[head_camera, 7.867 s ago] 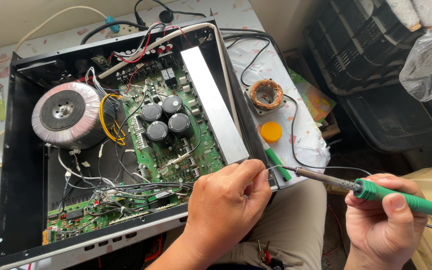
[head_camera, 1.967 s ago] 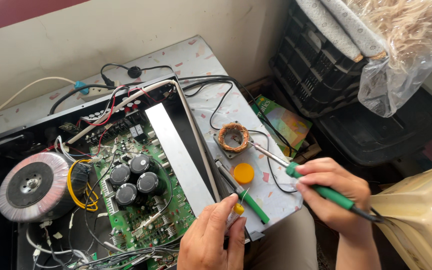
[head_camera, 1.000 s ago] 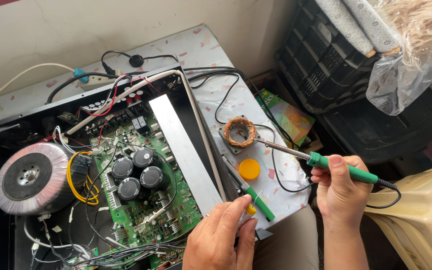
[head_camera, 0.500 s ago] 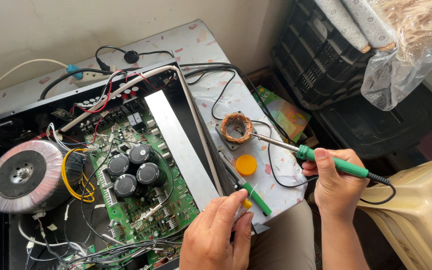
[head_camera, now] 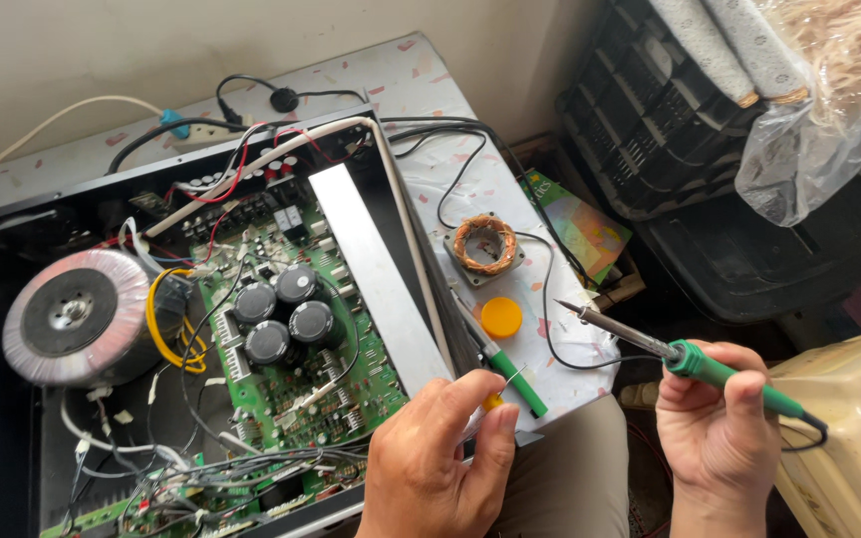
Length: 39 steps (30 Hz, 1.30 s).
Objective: The person repairs an electronic amplifier by first inspecting the circuit boards, then using a soldering iron and wire to make connections, and finally retrieving items from a bag to continue the work.
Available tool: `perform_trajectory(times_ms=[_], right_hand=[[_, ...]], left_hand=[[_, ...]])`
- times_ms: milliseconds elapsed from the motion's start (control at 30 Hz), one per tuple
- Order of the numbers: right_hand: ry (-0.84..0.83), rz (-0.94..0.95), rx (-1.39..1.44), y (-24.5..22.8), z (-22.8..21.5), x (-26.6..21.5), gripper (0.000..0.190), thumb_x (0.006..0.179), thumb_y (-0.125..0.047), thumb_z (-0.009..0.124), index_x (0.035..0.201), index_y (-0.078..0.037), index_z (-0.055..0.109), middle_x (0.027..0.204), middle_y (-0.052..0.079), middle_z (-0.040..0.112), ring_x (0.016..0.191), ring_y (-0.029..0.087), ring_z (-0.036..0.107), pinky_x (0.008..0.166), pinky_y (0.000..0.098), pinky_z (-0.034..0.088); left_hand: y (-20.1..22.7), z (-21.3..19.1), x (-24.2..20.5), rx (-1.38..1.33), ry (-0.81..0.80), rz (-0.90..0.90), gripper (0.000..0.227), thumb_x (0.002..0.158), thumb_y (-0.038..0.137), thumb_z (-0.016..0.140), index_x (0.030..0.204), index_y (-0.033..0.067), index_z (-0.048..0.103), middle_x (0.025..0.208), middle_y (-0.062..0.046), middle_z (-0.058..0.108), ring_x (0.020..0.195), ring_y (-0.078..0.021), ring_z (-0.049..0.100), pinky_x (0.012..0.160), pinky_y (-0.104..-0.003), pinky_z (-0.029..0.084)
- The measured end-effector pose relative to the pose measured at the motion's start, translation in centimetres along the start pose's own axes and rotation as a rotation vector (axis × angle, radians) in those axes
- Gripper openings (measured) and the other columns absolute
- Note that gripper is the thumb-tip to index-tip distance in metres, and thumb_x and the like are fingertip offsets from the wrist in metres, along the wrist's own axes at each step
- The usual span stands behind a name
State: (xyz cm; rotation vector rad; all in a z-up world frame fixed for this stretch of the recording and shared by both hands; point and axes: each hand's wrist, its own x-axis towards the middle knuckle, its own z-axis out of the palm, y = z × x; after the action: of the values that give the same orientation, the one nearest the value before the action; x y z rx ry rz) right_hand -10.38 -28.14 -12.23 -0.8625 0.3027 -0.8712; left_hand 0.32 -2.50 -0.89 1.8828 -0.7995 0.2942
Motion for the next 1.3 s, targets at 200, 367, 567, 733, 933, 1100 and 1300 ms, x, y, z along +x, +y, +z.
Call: perform_trajectory(times_ms=[200, 367, 567, 733, 933, 1100, 1300], right_hand=[[-0.232, -0.108, 0.009, -1.3, 0.7, -2.1, 0.021, 0.092, -0.016, 0.076, 0.110, -0.006, 0.071, 0.108, 0.016, 0.065, 0.096, 0.027, 0.065, 0.085, 0.0302, 0.060], [-0.381, -0.223, -0.033, -1.4, -0.9, -2.6, 0.027, 0.088, -0.012, 0.072, 0.115, -0.008, 0.074, 0.115, 0.017, 0.070, 0.101, 0.025, 0.067, 0.102, 0.0390, 0.050], [-0.313, -0.265, -0.145, -1.5, -0.5, -3.5, 0.025, 0.087, -0.015, 0.072, 0.109, -0.004, 0.071, 0.107, 0.018, 0.070, 0.097, 0.026, 0.070, 0.096, 0.0356, 0.060], [-0.276, -0.282, -0.163, -1.5, -0.3, -3.7, 0.025, 0.085, -0.016, 0.072, 0.107, -0.004, 0.070, 0.103, 0.017, 0.070, 0.096, 0.024, 0.069, 0.097, 0.0357, 0.058], [-0.256, -0.274, -0.146, -1.3, -0.8, -3.7, 0.027, 0.084, -0.015, 0.074, 0.107, -0.002, 0.070, 0.103, 0.020, 0.070, 0.100, 0.028, 0.068, 0.100, 0.0372, 0.059], [-0.264, -0.267, -0.143, -1.3, -0.8, -3.7, 0.027, 0.084, -0.016, 0.074, 0.107, -0.003, 0.070, 0.104, 0.020, 0.070, 0.097, 0.027, 0.068, 0.097, 0.0383, 0.057], [-0.253, -0.282, -0.153, -1.3, -0.6, -3.6, 0.027, 0.083, -0.017, 0.074, 0.107, -0.003, 0.070, 0.102, 0.019, 0.070, 0.096, 0.026, 0.069, 0.096, 0.0373, 0.057]], left_hand=[[0.3, -0.3, 0.3, -0.028, 0.021, 0.002, 0.005, 0.091, 0.015, 0.067, 0.095, 0.0139, 0.068, 0.069, 0.001, 0.063, 0.047, -0.0160, 0.051, 0.050, -0.030, 0.045], [0.2, -0.1, 0.2, 0.029, 0.023, 0.001, 0.005, 0.089, 0.016, 0.068, 0.094, 0.0155, 0.067, 0.065, 0.000, 0.059, 0.049, -0.0184, 0.051, 0.050, -0.033, 0.045], [0.0, 0.6, -0.2, 0.144, 0.021, -0.025, 0.004, 0.089, 0.020, 0.069, 0.091, 0.0205, 0.066, 0.063, 0.003, 0.055, 0.049, -0.0192, 0.051, 0.048, -0.034, 0.045], [0.0, 0.7, -0.3, 0.183, 0.004, -0.026, 0.004, 0.090, 0.022, 0.069, 0.091, 0.0213, 0.066, 0.064, 0.003, 0.057, 0.050, -0.0201, 0.053, 0.048, -0.036, 0.046], [0.0, 0.7, -0.2, 0.169, -0.004, -0.024, 0.003, 0.090, 0.020, 0.069, 0.091, 0.0206, 0.066, 0.065, 0.003, 0.056, 0.049, -0.0192, 0.052, 0.048, -0.035, 0.045], [-0.2, 0.8, -0.3, 0.179, -0.013, -0.034, 0.005, 0.090, 0.022, 0.070, 0.093, 0.0212, 0.066, 0.066, 0.002, 0.058, 0.049, -0.0201, 0.054, 0.047, -0.036, 0.046], [-0.2, 0.8, -0.3, 0.177, -0.022, -0.035, 0.005, 0.090, 0.022, 0.069, 0.093, 0.0214, 0.065, 0.066, 0.003, 0.058, 0.050, -0.0201, 0.054, 0.047, -0.036, 0.046]])
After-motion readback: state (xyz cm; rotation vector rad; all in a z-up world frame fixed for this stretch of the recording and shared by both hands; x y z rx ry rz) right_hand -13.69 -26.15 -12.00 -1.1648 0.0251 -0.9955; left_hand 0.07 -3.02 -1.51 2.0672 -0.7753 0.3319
